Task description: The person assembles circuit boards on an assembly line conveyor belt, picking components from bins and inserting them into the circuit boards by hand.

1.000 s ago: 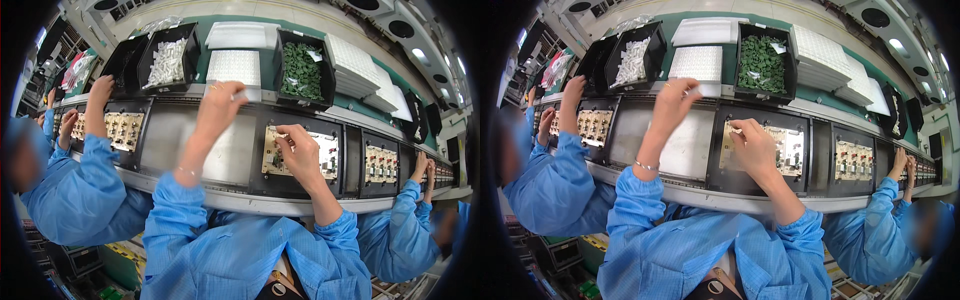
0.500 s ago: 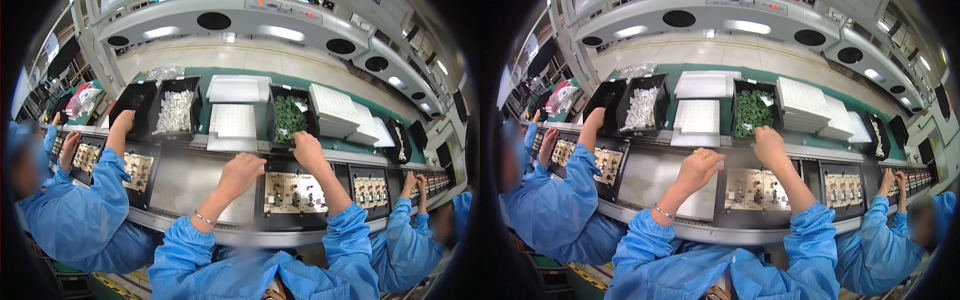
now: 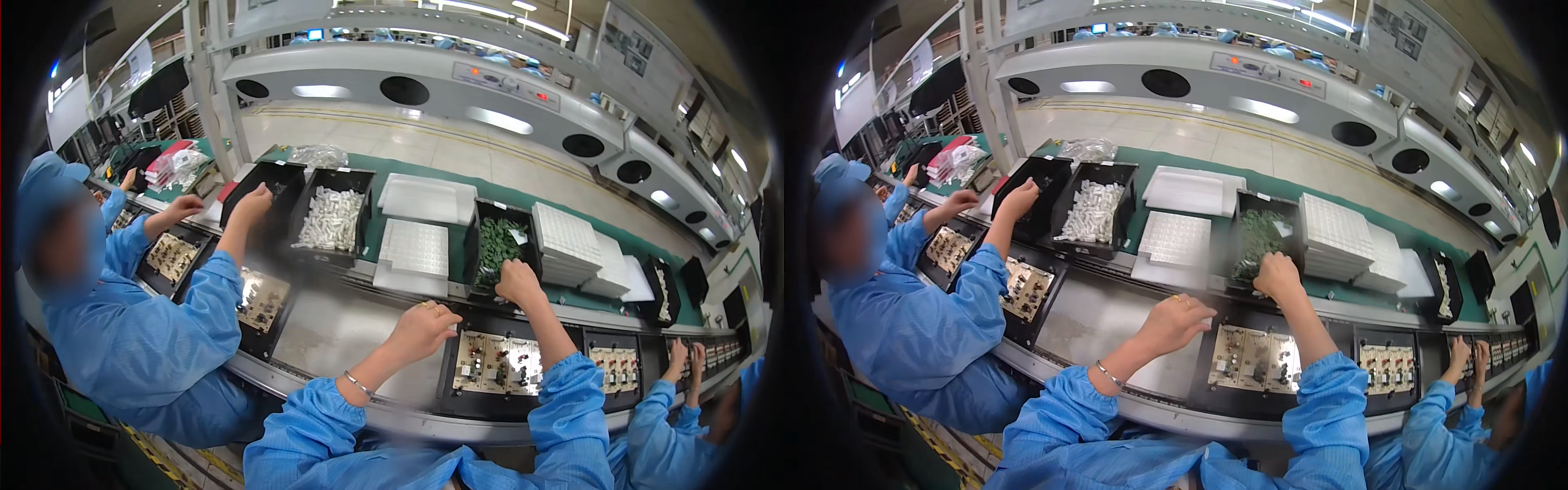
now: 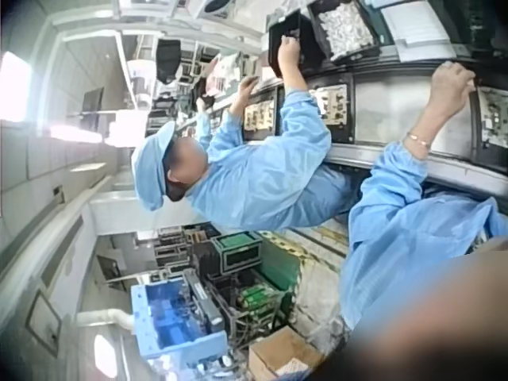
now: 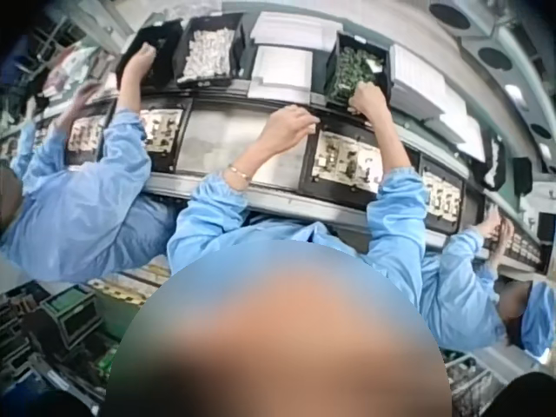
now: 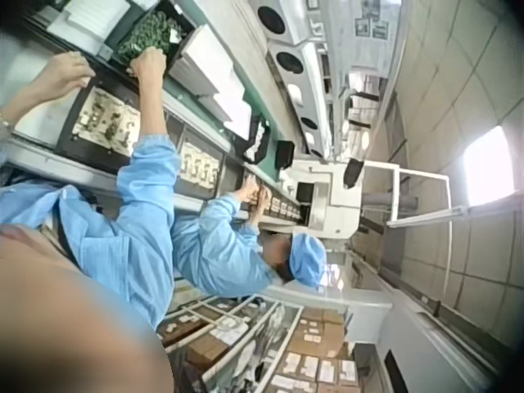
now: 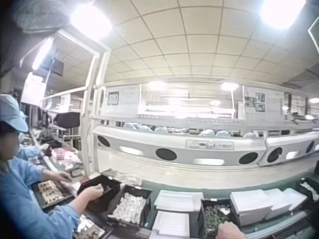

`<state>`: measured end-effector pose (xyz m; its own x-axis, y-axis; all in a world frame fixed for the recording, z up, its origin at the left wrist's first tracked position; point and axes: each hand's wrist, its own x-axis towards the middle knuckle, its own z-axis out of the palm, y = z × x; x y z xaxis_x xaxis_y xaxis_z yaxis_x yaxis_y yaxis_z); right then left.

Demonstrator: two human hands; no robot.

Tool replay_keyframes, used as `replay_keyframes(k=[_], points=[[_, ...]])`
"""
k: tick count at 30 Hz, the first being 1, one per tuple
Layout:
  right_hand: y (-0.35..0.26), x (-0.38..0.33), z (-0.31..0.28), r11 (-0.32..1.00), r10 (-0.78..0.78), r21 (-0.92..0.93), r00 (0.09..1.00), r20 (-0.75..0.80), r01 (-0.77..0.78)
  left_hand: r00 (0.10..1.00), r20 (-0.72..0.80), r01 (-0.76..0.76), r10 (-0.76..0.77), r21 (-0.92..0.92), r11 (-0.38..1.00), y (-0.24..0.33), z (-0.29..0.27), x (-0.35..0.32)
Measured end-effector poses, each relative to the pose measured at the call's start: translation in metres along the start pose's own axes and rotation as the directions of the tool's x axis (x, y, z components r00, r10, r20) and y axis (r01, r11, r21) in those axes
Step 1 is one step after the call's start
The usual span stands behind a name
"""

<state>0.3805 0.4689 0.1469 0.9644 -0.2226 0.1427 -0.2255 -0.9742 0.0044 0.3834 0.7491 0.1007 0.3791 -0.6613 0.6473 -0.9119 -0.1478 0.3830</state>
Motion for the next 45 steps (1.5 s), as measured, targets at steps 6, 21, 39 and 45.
replay_keyframes(k=[6,21,39,45], points=[[0.015,-0.004,0.016,0.997,-0.039,0.063,0.996,-0.082,0.044,1.000,0.018,-0.006,0.006,0.001,1.000,0.001,0.000,-0.002],[0.004,0.003,0.002,-0.136,0.101,0.961,0.962,0.254,-0.239,0.998,0.062,0.006,-0.008,0.023,1.000,-0.008,0.010,-0.011],[-0.051,-0.133,-0.015,-0.751,-0.166,0.573,0.934,0.317,-0.328,0.987,0.153,0.032,-0.042,0.071,0.997,0.005,0.014,-0.011],[-0.088,-0.168,0.003,-0.679,-0.290,0.569,0.882,0.372,-0.463,0.992,-0.043,0.121,-0.117,0.123,0.985,-0.003,-0.005,-0.012]])
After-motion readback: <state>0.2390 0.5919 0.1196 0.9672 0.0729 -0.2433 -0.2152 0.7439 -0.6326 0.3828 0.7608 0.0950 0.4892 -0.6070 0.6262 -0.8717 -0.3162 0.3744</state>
